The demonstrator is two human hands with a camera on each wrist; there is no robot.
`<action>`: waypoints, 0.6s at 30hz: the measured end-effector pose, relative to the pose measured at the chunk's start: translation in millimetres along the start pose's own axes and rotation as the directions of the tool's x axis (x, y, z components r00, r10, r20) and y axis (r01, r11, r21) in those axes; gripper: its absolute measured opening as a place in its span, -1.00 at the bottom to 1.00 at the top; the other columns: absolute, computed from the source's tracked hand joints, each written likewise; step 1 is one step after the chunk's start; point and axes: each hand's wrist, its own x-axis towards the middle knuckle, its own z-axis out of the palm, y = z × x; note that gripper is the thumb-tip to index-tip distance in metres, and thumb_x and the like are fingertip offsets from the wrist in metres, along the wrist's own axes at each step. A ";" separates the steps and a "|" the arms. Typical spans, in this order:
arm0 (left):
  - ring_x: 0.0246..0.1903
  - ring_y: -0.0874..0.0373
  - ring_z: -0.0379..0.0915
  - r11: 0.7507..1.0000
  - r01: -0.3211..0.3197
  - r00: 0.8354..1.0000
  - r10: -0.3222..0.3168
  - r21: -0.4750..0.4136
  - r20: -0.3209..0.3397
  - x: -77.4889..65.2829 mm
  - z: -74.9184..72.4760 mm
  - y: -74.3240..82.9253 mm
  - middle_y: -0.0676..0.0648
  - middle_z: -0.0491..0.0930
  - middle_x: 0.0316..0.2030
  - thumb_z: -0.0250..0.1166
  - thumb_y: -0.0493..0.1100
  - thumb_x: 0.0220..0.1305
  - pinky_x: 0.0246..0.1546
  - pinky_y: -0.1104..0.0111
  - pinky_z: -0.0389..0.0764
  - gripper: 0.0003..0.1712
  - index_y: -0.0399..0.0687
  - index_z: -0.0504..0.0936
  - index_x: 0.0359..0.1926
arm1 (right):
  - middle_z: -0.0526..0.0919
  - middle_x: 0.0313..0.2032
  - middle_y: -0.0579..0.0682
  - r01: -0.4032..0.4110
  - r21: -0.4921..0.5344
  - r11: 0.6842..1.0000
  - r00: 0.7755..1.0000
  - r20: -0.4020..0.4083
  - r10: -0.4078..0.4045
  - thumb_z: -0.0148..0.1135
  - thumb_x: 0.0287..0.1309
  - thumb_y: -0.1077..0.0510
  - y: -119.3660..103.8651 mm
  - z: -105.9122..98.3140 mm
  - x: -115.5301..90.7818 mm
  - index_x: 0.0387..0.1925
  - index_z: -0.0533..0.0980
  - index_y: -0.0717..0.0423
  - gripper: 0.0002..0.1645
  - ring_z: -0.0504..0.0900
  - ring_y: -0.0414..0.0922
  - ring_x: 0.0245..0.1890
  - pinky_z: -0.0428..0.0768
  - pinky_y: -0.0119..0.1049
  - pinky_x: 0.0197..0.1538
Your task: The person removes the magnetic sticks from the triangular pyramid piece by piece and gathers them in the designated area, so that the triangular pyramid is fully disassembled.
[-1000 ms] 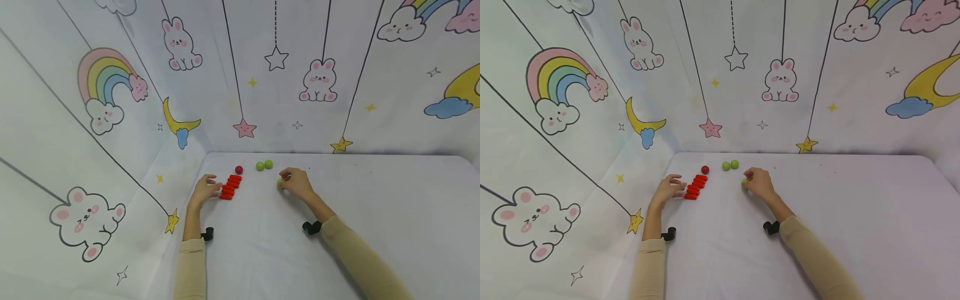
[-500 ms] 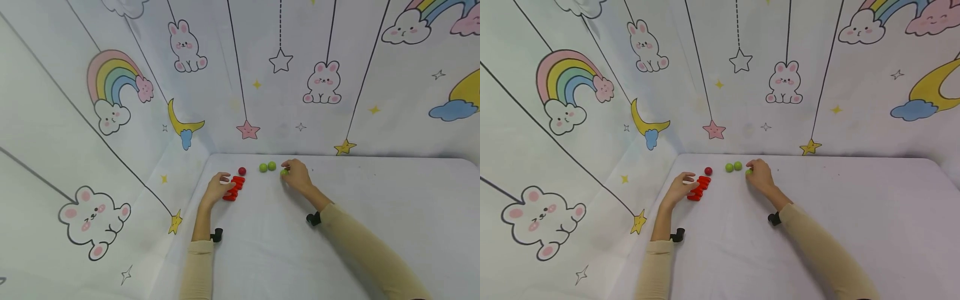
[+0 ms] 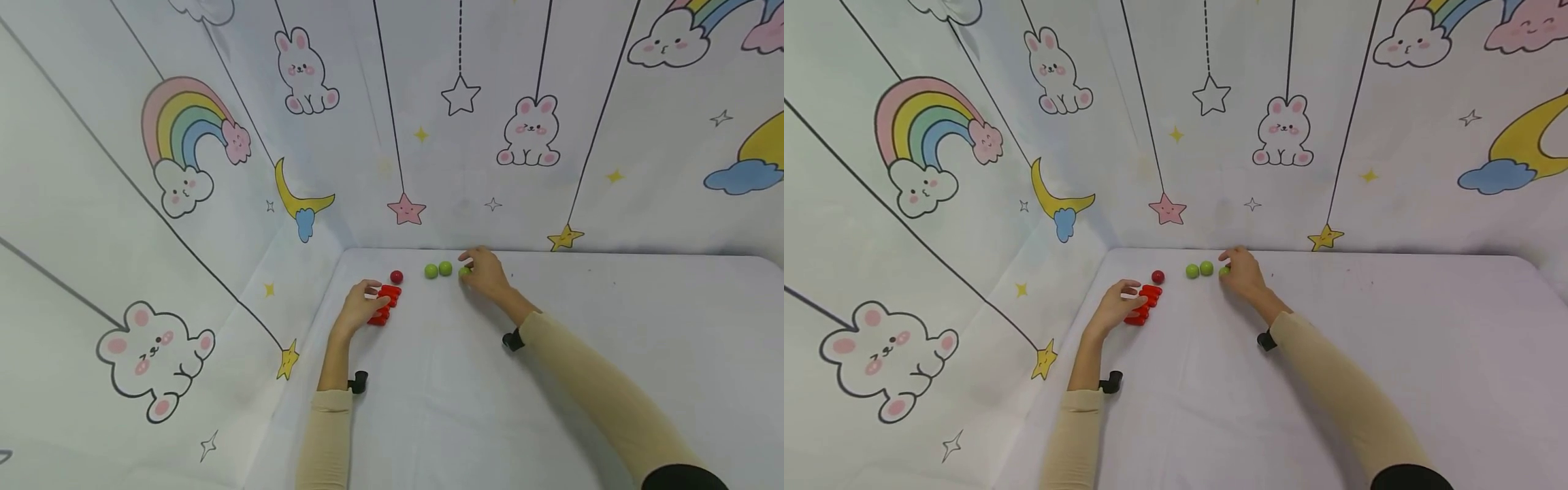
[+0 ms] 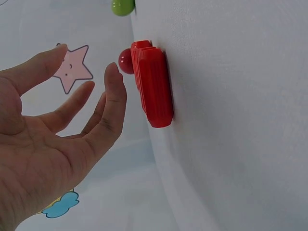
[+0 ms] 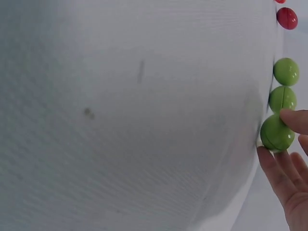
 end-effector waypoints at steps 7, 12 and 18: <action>0.07 -0.15 0.57 1.000 0.006 1.000 -0.006 0.011 0.008 -2.0 2.7 -0.6 -0.32 0.47 0.29 0.38 -0.10 0.42 -0.08 0.19 0.77 -0.38 -0.21 0.46 0.39 | 0.49 0.22 0.26 0.003 -0.004 1.000 1.000 0.013 -0.003 0.42 0.11 0.35 0.8 2.8 -2.3 0.09 0.62 0.29 -0.54 0.66 0.19 0.13 0.67 0.06 0.12; 0.02 -0.14 0.59 1.000 0.002 1.000 -0.003 0.007 0.009 -1.9 2.9 -1.6 -0.33 0.46 0.29 0.37 -0.11 0.43 -0.09 0.18 0.77 -0.38 -0.23 0.45 0.39 | 0.50 0.23 0.25 -0.003 -0.023 1.000 1.000 0.019 0.004 0.48 0.11 0.29 1.3 4.1 -3.7 0.10 0.63 0.25 -0.52 0.65 0.19 0.13 0.66 0.07 0.12; -0.04 -0.10 0.62 1.000 -0.020 1.000 0.020 -0.002 0.023 3.4 3.0 2.7 -0.33 0.46 0.27 0.37 -0.13 0.43 -0.14 0.21 0.78 -0.39 -0.25 0.43 0.39 | 0.52 0.25 0.21 -0.018 -0.029 0.999 1.000 0.023 0.018 0.58 0.09 0.17 3.7 -1.9 -2.1 0.17 0.60 0.19 -0.40 0.61 0.17 0.17 0.62 0.10 0.15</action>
